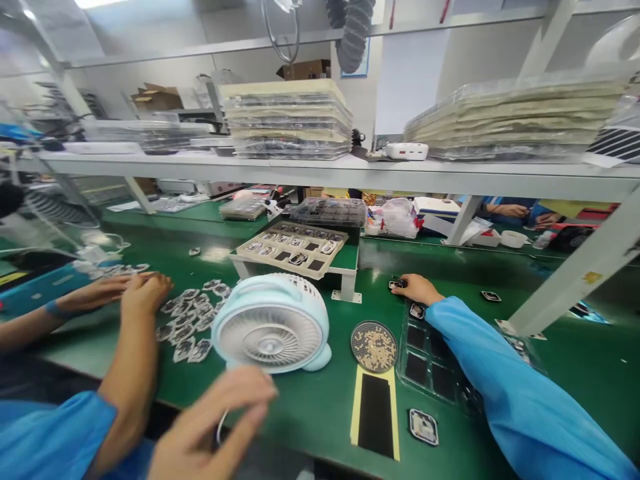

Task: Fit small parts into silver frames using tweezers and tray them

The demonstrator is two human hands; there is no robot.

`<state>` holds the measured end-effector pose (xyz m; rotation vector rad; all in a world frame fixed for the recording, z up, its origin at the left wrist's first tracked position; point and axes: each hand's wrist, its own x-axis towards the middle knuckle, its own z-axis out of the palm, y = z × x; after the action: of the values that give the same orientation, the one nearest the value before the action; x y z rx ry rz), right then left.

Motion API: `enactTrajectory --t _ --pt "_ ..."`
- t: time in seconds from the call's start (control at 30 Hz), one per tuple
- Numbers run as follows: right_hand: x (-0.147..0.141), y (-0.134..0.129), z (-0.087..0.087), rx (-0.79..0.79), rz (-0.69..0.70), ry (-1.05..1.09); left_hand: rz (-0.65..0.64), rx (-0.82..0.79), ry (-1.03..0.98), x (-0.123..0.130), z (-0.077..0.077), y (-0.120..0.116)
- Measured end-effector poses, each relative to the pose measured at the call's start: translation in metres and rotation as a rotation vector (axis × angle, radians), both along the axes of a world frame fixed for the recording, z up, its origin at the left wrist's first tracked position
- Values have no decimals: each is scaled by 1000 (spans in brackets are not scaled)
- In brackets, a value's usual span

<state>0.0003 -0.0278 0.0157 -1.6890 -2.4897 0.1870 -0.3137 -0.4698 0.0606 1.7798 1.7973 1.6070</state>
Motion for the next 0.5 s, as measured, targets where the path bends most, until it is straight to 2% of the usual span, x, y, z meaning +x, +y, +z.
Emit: enactTrajectory --t 0.03,0.07,0.1,0.13,0.2,0.27,0.33,0.4,0.5 --pt "0 -3 -1 7 -3 1 156 57 57 -9 15 5" --pt "0 -6 -1 15 -4 3 254 154 126 -18 31 13" --pt "0 -9 -1 24 -2 5 298 209 195 -27 44 25" --pt "0 -12 0 37 0 8 271 170 241 -36 55 39" --pt "1 -20 4 67 3 14 185 69 196 -50 66 68" --pt "4 -29 11 92 2 20 102 -27 169 -58 66 92" --pt "10 -39 18 109 -11 27 106 -33 186 -61 61 104" --pt "18 -50 23 144 -46 53 92 -15 212 -60 58 106" --pt "29 -69 23 226 -88 104 76 2 256 -57 61 95"
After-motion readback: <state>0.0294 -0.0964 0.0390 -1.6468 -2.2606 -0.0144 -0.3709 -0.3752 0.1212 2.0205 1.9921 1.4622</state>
